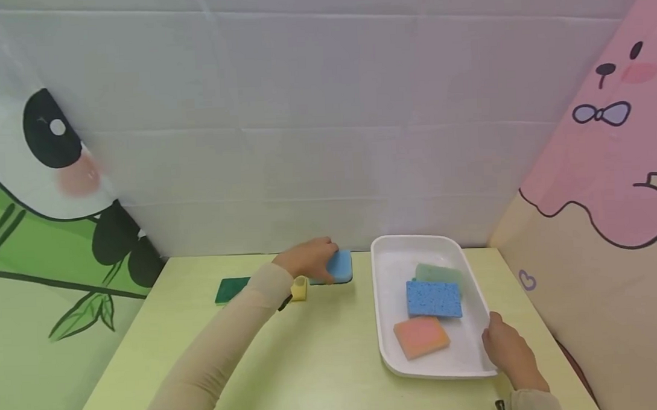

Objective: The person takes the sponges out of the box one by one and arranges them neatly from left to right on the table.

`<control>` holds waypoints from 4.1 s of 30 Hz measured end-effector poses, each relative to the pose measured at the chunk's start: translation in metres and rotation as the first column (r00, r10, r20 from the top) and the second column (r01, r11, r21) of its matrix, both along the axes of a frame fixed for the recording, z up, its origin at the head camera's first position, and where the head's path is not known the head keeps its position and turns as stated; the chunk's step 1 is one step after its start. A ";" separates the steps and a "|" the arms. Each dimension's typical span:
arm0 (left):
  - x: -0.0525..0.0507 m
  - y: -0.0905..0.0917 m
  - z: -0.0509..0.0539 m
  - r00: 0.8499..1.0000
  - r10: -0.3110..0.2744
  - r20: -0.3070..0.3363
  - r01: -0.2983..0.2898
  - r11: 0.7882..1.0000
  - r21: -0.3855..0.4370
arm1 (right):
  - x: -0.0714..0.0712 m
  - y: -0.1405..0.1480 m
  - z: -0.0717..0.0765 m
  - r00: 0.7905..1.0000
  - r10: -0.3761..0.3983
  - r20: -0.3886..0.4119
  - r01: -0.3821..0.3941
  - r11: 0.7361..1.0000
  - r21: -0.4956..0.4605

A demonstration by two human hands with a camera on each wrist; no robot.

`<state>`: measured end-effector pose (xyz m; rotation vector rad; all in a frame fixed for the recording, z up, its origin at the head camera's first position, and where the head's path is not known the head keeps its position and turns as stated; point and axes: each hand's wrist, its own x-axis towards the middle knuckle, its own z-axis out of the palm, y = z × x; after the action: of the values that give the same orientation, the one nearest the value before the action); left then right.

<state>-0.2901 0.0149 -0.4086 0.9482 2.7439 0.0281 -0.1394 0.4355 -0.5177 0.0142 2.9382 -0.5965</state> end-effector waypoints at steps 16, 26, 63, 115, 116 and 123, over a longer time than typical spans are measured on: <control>-0.018 -0.009 -0.053 1.000 0.017 0.025 -0.016 0.999 -0.035 | -0.001 -0.002 0.000 1.000 -0.024 0.010 0.024 1.000 -0.005; -0.024 -0.013 -0.074 0.996 0.055 0.064 -0.054 0.998 -0.023 | 0.000 -0.002 0.002 1.000 -0.024 0.015 0.024 1.000 0.005; -0.025 -0.017 -0.097 0.998 0.045 0.033 -0.043 0.998 -0.049 | 0.001 -0.003 -0.001 1.000 -0.023 -0.018 0.023 1.000 0.008; 0.009 0.115 -0.026 0.972 -0.176 -0.157 0.182 0.983 0.022 | 0.004 -0.001 -0.004 0.999 -0.032 -0.010 0.032 0.999 0.008; 0.010 0.119 -0.026 0.972 -0.174 -0.155 0.179 0.984 0.021 | 0.004 0.000 -0.004 0.999 -0.030 -0.015 0.030 1.000 0.010; 0.022 0.156 -0.028 0.977 -0.169 -0.132 0.172 0.985 0.013 | 0.003 -0.001 0.000 0.999 -0.040 -0.034 0.041 0.999 0.005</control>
<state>-0.2680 0.1708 -0.4369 1.2303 2.7730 -0.0313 -0.1359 0.4348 -0.5181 0.0649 2.9793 -0.6004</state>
